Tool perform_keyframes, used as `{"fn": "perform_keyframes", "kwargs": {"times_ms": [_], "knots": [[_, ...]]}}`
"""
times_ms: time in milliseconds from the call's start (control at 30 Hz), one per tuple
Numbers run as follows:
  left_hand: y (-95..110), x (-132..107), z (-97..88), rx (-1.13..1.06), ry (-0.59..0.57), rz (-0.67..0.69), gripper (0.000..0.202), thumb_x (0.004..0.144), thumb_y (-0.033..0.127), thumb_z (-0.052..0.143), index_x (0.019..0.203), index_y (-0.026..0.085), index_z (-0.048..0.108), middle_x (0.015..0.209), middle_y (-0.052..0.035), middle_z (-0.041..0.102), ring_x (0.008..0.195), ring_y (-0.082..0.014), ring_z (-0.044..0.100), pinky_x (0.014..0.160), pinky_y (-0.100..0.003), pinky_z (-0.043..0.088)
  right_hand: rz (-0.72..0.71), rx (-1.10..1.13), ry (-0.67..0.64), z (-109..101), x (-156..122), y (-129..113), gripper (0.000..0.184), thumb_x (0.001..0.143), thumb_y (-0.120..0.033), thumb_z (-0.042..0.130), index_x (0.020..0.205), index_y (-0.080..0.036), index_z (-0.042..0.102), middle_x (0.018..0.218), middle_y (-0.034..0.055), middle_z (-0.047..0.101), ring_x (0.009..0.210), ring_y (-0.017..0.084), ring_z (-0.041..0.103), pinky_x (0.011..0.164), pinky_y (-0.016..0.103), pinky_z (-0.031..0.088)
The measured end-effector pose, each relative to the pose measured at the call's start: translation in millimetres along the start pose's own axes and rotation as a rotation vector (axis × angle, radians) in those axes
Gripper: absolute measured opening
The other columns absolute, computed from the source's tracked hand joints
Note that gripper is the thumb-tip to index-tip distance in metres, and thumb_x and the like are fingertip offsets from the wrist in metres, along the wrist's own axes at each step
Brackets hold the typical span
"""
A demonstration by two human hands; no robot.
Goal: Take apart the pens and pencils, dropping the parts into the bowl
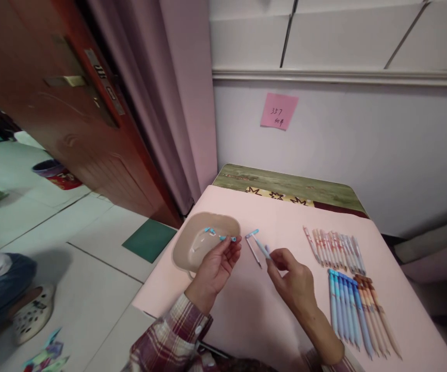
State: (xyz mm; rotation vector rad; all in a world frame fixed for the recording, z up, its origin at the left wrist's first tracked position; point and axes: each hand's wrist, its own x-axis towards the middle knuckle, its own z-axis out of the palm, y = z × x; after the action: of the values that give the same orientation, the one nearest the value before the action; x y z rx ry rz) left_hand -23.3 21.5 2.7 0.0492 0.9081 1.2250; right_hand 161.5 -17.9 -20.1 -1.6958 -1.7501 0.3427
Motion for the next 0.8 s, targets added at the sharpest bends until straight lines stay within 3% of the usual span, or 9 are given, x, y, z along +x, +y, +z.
{"fn": "perform_keyframes", "kwargs": {"times_ms": [100, 200, 500, 800], "knots": [[-1, 1, -1.6, 0.016, -0.015, 0.01, 0.008, 0.082, 0.011, 0.064, 0.09, 0.009, 0.068, 0.086, -0.0108, 0.073, 0.065, -0.0128, 0.068, 0.059, -0.021, 0.057, -0.099, 0.113, 0.044, -9, -3, -14, 0.01, 0.084, -0.032, 0.055, 0.085, -0.023, 0.058, 0.071, -0.0016, 0.067, 0.061, 0.013, 0.064, 0.056, 0.021, 0.043], [-3, -1, -3.1, 0.045, -0.046, 0.021, 0.008, 0.081, 0.013, 0.066, 0.088, 0.009, 0.068, 0.086, -0.0098, 0.073, 0.068, -0.0132, 0.069, 0.062, -0.022, 0.057, -0.158, 0.083, 0.058, -7, -4, -19, 0.009, 0.084, -0.029, 0.054, 0.086, -0.022, 0.06, 0.071, -0.0007, 0.068, 0.062, 0.014, 0.064, 0.057, 0.021, 0.043], [-7, -8, -1.4, 0.222, -0.106, 0.158, 0.018, 0.073, 0.021, 0.075, 0.087, 0.011, 0.07, 0.089, -0.0111, 0.073, 0.07, -0.0129, 0.067, 0.065, -0.022, 0.052, -0.198, 0.053, 0.089, -6, -1, -15, 0.009, 0.084, -0.025, 0.056, 0.088, -0.023, 0.064, 0.079, 0.0003, 0.069, 0.071, 0.015, 0.065, 0.063, 0.024, 0.046], [-14, -11, 4.3, 0.251, -0.12, 0.15, 0.022, 0.068, 0.024, 0.079, 0.084, 0.012, 0.07, 0.088, -0.0091, 0.073, 0.072, -0.0156, 0.068, 0.068, -0.025, 0.053, -0.183, 0.219, 0.177, -1, 2, -19, 0.007, 0.085, -0.025, 0.059, 0.09, -0.022, 0.062, 0.083, 0.0031, 0.069, 0.075, 0.017, 0.064, 0.069, 0.028, 0.051]]}}
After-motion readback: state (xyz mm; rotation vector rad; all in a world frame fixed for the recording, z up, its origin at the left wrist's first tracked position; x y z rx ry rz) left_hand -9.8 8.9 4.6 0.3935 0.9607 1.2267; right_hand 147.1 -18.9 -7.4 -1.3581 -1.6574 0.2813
